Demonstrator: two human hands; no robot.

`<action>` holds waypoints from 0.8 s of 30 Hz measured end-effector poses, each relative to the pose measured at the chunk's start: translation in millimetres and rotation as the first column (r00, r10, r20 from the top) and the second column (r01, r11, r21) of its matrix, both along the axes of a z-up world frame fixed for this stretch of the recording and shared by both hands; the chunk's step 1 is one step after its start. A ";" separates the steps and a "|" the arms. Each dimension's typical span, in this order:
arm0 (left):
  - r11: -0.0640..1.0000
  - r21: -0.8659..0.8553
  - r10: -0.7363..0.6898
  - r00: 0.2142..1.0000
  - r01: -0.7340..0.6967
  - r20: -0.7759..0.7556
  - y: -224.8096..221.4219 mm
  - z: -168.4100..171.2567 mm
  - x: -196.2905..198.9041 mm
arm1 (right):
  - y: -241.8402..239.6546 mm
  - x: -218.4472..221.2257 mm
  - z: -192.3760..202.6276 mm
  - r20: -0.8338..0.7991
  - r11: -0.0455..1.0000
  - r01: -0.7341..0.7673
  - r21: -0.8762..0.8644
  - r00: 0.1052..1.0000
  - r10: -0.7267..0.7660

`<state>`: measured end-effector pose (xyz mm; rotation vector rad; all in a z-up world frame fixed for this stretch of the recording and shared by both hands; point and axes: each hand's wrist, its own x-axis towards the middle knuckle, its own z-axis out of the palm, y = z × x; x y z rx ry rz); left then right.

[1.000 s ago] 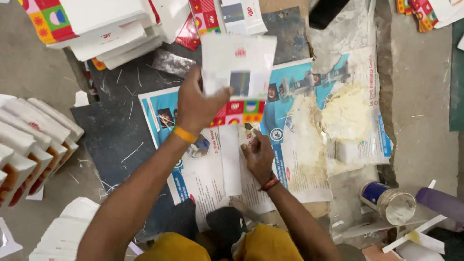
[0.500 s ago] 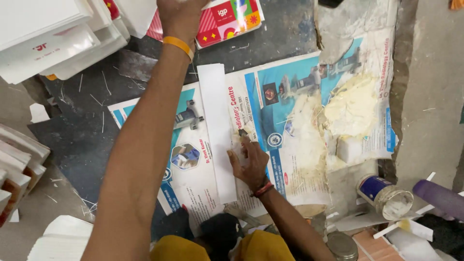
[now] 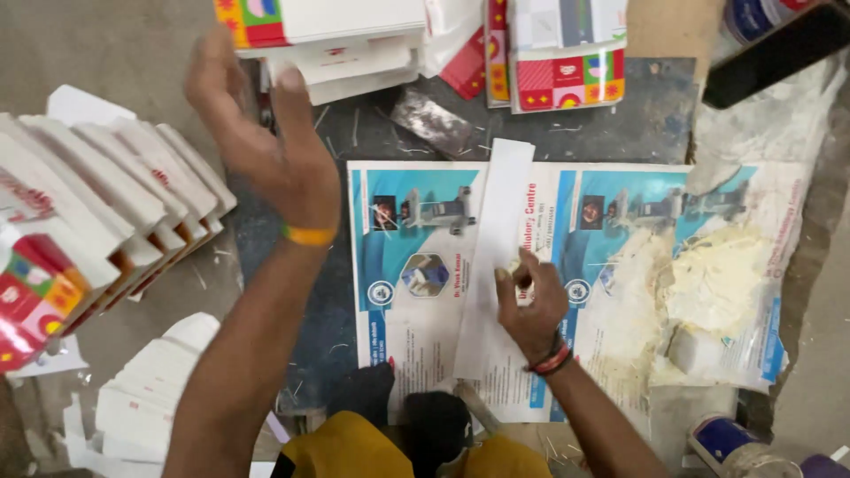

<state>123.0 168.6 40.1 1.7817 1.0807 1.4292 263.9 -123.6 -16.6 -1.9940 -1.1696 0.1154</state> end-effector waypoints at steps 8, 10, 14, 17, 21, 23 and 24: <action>0.780 -0.568 -0.032 0.924 0.261 0.381 124.8 -37.7 -24.5 | 262.6 47.7 65.7 -0.417 0.981 -0.063 0.185 0.899 0.137; 0.777 -0.577 -0.018 0.926 0.251 0.378 117.6 -27.2 -17.6 | 279.7 49.8 56.2 -0.501 0.982 -0.112 0.149 0.848 0.173; 0.868 -0.489 0.017 0.978 0.089 0.208 106.9 4.8 -7.8 | 296.8 44.3 68.6 -0.696 0.971 -0.118 0.209 0.680 0.232; 0.905 -0.407 -0.039 0.978 0.121 0.203 69.8 47.6 -17.2 | 262.5 34.9 85.6 -0.651 0.948 -0.064 0.311 0.713 0.262; 0.714 -0.508 -0.299 0.865 0.482 0.402 -16.9 62.6 -51.2 | 137.5 13.8 107.2 -0.594 0.927 -0.087 0.366 0.745 0.304; 0.516 -0.690 -0.418 0.852 0.507 0.314 -68.0 44.7 -65.5 | 63.4 2.6 105.7 -0.648 0.983 -0.039 0.178 0.748 0.147; 0.496 -0.696 -0.424 0.844 0.519 0.328 -96.3 21.9 -67.3 | 31.4 -3.7 91.4 -0.645 0.987 -0.027 0.159 0.754 0.125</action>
